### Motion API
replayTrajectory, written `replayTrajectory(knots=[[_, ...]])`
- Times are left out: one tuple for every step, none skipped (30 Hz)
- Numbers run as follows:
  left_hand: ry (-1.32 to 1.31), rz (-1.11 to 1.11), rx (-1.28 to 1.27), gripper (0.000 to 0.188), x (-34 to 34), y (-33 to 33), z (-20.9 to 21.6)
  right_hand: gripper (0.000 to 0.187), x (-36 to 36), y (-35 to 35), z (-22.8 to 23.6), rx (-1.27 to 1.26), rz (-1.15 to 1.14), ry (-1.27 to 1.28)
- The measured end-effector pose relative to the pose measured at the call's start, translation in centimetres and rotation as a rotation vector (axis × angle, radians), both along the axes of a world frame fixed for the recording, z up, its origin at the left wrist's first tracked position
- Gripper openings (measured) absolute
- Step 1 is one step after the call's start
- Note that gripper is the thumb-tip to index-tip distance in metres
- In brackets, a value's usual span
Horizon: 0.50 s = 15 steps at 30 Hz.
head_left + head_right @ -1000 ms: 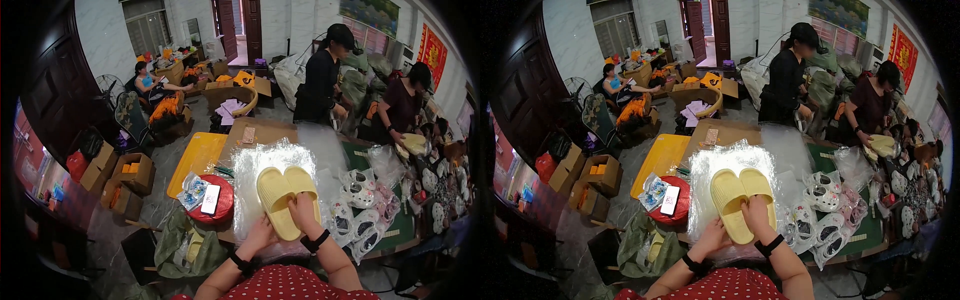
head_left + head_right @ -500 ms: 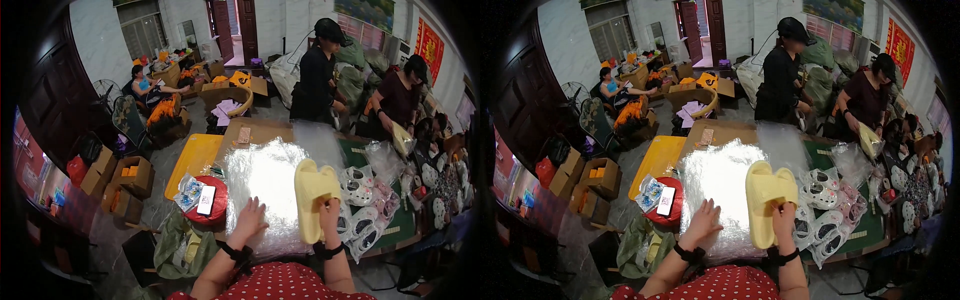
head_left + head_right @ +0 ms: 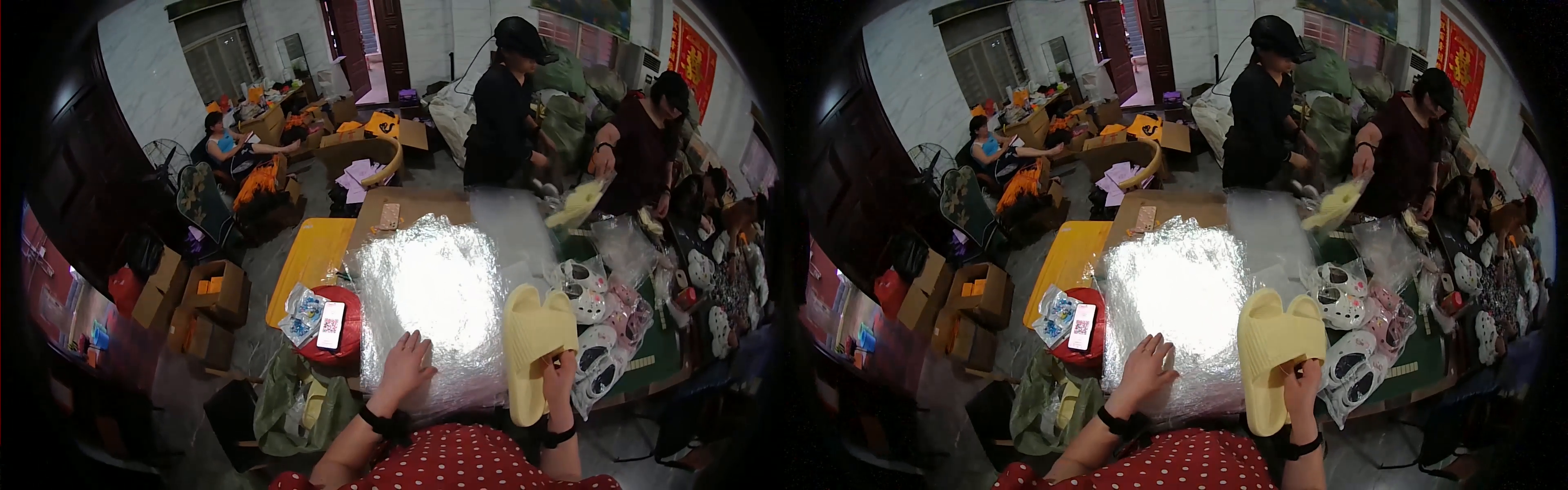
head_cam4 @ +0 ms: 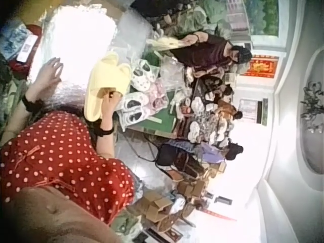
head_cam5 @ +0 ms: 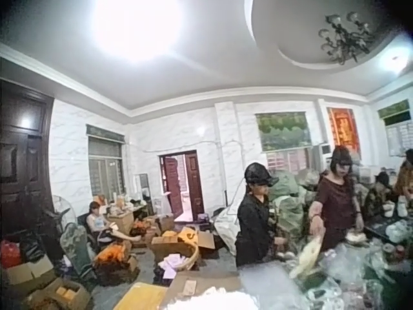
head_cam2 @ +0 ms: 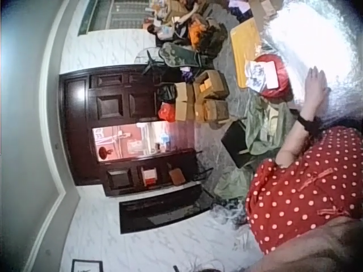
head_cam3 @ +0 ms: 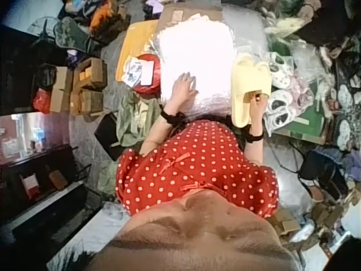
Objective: The recorder is packaging various pairs of shoes into plastic bags at a workstation.
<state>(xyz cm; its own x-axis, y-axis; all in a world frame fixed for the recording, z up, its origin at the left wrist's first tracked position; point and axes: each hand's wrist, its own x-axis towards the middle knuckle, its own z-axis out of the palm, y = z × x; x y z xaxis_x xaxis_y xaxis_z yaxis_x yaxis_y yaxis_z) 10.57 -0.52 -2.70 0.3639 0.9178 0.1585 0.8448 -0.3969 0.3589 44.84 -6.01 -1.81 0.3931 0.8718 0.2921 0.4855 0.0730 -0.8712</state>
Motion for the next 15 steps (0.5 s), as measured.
replayTrajectory(knots=[[0.001, -0.003, 0.0, 0.065, 0.1, 0.0, -0.3, 0.013, 0.0, -0.2, 0.1, 0.008, 0.016, -0.01], [-0.006, 0.0, 0.009, 0.061, 0.1, 0.0, -0.6, 0.013, -0.2, -0.4, 0.3, 0.008, 0.014, -0.009], [-0.013, 0.003, 0.019, 0.058, 0.1, 0.0, -0.8, 0.013, -0.4, -0.6, 0.5, 0.016, 0.03, -0.066], [-0.034, 0.007, 0.041, 0.051, 0.1, 0.1, -0.9, 0.013, -0.8, -0.8, 1.0, 0.024, 0.048, -0.122], [-0.033, 0.008, 0.041, 0.051, 0.2, 0.0, -0.9, 0.013, -1.2, -0.9, 1.6, 0.024, 0.049, -0.121], [-0.072, 0.018, 0.046, 0.047, 0.2, 0.0, -0.8, 0.014, -1.7, -0.9, 2.3, 0.002, 0.101, -0.059], [-0.112, 0.024, 0.051, 0.043, 0.3, -0.1, -0.7, 0.017, -2.1, -1.1, 3.1, -0.021, 0.149, 0.002], [-0.111, 0.023, 0.05, 0.043, 0.3, -0.2, -0.6, 0.017, -2.4, -1.3, 3.6, -0.022, 0.148, 0.002], [-0.146, 0.042, 0.021, 0.037, 0.4, -0.2, -0.3, 0.021, -2.8, -1.4, 4.2, -0.051, 0.179, 0.002], [-0.179, 0.064, -0.008, 0.032, 0.4, -0.2, -0.2, 0.025, -3.0, -1.6, 4.5, -0.079, 0.212, 0.003], [-0.179, 0.065, -0.009, 0.032, 0.3, -0.2, -0.1, 0.025, -3.2, -1.7, 4.8, -0.08, 0.212, 0.003], [-0.216, 0.077, -0.033, 0.027, 0.1, -0.2, -0.2, 0.027, -3.3, -1.9, 5.0, -0.076, 0.285, -0.001], [-0.253, 0.086, -0.057, 0.023, -0.1, -0.1, -0.2, 0.03, -3.5, -2.0, 5.2, -0.071, 0.354, -0.006], [-0.253, 0.084, -0.058, 0.023, -0.1, -0.1, -0.1, 0.03, -3.6, -2.1, 5.4, -0.071, 0.353, -0.006], [-0.285, 0.078, -0.046, 0.021, -0.1, -0.1, 0.0, 0.031, -3.8, -2.2, 5.6, -0.116, 0.394, 0.011]])
